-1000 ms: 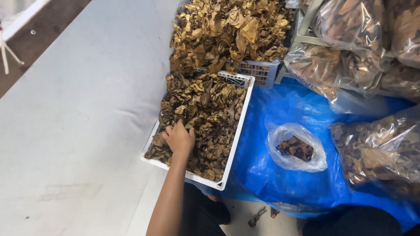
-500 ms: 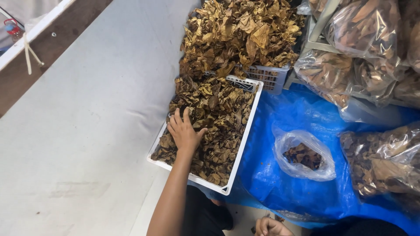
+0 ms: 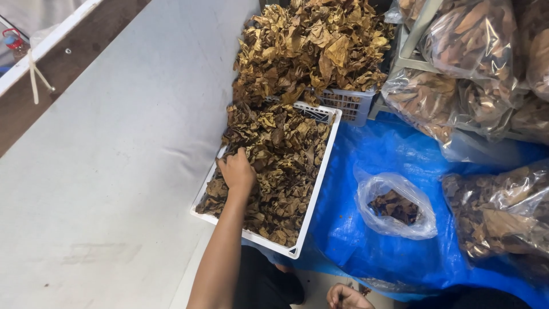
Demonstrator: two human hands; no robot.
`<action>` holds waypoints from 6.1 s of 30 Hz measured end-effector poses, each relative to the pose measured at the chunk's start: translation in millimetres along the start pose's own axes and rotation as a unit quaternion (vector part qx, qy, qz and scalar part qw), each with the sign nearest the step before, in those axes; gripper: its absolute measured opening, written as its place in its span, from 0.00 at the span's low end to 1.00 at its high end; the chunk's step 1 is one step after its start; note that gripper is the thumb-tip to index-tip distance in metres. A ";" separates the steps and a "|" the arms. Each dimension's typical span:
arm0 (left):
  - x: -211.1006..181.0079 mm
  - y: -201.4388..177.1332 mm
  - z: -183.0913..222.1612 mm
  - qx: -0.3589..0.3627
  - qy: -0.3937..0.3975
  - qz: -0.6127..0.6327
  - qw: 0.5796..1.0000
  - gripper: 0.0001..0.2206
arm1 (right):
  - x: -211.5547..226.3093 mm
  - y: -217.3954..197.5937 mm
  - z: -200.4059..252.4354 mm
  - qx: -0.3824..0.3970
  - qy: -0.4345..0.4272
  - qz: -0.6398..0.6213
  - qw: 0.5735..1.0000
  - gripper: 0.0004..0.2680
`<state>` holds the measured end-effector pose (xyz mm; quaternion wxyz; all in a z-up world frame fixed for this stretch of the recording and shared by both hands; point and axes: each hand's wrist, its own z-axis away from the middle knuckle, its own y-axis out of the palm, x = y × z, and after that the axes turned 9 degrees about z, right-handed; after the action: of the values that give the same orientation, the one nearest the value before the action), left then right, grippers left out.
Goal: The person sorts through dried leaves in a white crate and places them into a clear plastic bag by hand.
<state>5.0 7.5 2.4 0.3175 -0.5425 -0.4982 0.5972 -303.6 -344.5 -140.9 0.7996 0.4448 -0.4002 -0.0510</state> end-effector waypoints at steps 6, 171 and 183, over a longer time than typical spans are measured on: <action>-8.9 -31.7 2.2 0.017 -0.031 0.045 0.998 0.21 | -9.5 -19.8 -2.3 -0.012 0.015 -0.065 0.998 0.13; -112.5 -3.6 249.2 0.044 0.117 0.471 0.873 0.25 | 52.5 0.6 35.4 -0.398 -0.174 0.644 0.630 0.12; -21.3 -31.8 181.3 -0.144 0.100 0.320 0.931 0.19 | 44.9 51.5 -11.1 -0.272 -0.144 0.652 0.693 0.13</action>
<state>-170.6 -47.9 23.9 0.0759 -0.7698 -0.3449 0.5316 -279.8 -325.9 -78.6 0.6511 -0.1774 -0.6682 0.3132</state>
